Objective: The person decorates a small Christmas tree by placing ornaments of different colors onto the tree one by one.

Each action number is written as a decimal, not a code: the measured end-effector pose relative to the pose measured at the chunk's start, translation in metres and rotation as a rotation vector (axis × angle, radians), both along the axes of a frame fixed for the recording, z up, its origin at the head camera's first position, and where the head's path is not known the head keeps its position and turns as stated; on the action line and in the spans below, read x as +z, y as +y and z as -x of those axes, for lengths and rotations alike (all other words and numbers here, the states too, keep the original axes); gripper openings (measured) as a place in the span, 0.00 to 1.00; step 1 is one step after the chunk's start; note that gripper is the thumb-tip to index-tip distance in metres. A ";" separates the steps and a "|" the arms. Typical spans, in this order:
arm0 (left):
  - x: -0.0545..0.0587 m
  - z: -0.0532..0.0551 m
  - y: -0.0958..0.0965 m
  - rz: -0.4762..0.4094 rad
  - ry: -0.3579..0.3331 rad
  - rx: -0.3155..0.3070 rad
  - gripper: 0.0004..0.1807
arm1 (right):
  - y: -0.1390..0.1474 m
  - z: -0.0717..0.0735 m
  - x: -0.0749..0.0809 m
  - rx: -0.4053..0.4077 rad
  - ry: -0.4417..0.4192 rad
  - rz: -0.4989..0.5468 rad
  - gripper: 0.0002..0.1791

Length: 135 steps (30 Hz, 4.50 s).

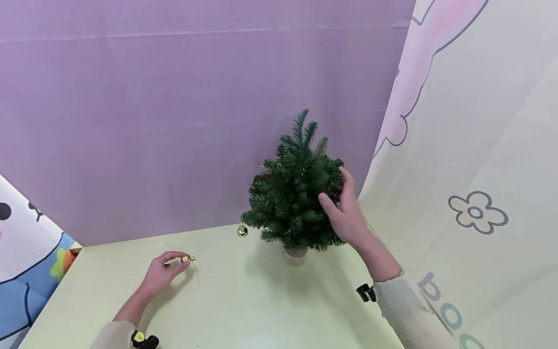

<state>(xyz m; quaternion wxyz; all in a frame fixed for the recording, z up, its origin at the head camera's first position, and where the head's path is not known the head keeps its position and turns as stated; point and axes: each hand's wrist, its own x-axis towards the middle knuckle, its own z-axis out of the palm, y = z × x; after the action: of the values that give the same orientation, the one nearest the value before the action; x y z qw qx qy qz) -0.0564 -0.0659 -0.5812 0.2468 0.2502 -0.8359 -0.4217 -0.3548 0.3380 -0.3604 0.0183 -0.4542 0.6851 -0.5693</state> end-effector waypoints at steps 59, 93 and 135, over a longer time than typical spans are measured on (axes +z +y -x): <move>0.137 0.054 0.193 -0.102 0.408 -0.008 0.10 | 0.005 -0.043 -0.014 -0.139 0.254 -0.133 0.54; 0.131 0.080 0.208 -0.312 0.481 -0.112 0.09 | -0.024 -0.074 -0.040 -0.316 0.433 0.180 0.49; 0.110 0.072 0.201 -0.463 0.402 -0.377 0.11 | -0.062 -0.113 -0.071 -0.109 0.877 0.227 0.05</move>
<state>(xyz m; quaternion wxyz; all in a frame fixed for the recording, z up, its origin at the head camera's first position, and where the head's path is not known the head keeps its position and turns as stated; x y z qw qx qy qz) -0.1281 0.1356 -0.4711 0.2609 0.0528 -0.6842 -0.6790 -0.2414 0.2759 -0.4313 -0.3532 -0.6147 0.5844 -0.3948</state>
